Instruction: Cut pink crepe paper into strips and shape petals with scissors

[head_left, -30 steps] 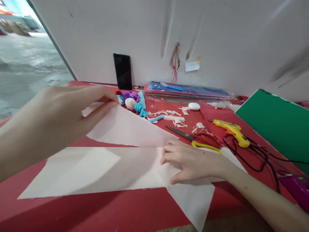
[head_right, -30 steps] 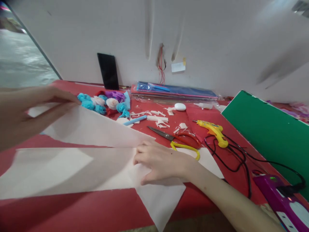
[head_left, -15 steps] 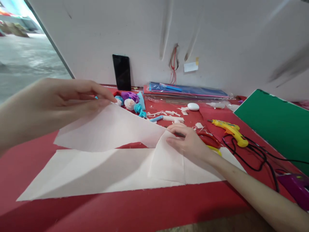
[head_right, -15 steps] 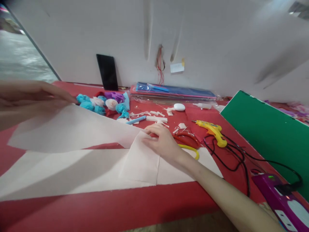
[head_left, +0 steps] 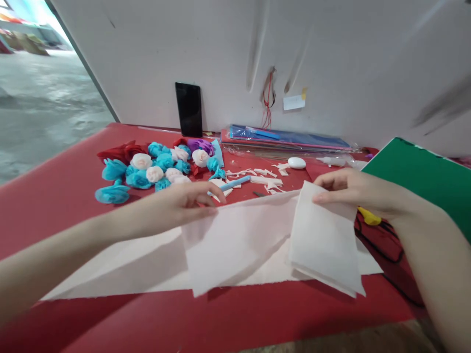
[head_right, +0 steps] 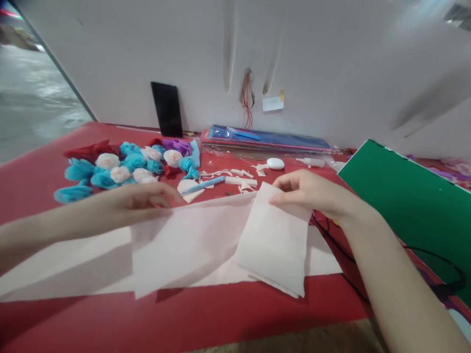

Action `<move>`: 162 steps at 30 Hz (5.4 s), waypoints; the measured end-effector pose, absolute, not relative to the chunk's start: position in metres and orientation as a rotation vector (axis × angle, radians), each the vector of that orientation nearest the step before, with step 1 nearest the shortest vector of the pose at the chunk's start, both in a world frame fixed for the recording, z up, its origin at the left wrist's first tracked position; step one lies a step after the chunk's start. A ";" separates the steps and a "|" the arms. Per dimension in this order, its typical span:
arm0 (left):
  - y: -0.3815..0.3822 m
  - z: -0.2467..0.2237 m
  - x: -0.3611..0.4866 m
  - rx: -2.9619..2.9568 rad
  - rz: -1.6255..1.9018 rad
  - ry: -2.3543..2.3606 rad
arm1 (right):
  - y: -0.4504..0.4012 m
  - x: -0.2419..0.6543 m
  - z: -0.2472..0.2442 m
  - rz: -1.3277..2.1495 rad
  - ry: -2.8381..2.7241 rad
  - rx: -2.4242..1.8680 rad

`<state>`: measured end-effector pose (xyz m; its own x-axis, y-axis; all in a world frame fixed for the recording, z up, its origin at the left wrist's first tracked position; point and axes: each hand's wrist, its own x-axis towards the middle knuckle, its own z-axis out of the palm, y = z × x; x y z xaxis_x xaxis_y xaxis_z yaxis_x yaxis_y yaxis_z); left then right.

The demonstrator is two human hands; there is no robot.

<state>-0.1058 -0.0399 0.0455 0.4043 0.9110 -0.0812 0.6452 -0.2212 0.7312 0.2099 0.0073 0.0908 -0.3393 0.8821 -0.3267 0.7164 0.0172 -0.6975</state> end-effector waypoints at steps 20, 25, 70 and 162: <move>-0.059 0.027 -0.073 1.592 0.454 1.170 | -0.011 0.161 0.054 1.373 -1.717 -1.313; -0.061 0.021 -0.069 1.413 0.552 1.210 | -0.025 0.149 0.041 0.510 -1.958 -1.326; -0.059 0.015 -0.101 1.459 0.034 1.480 | -0.019 0.231 0.007 0.581 -2.007 -1.979; -0.052 0.034 -0.052 1.304 0.300 1.080 | -0.012 0.176 0.072 1.426 -1.856 -1.236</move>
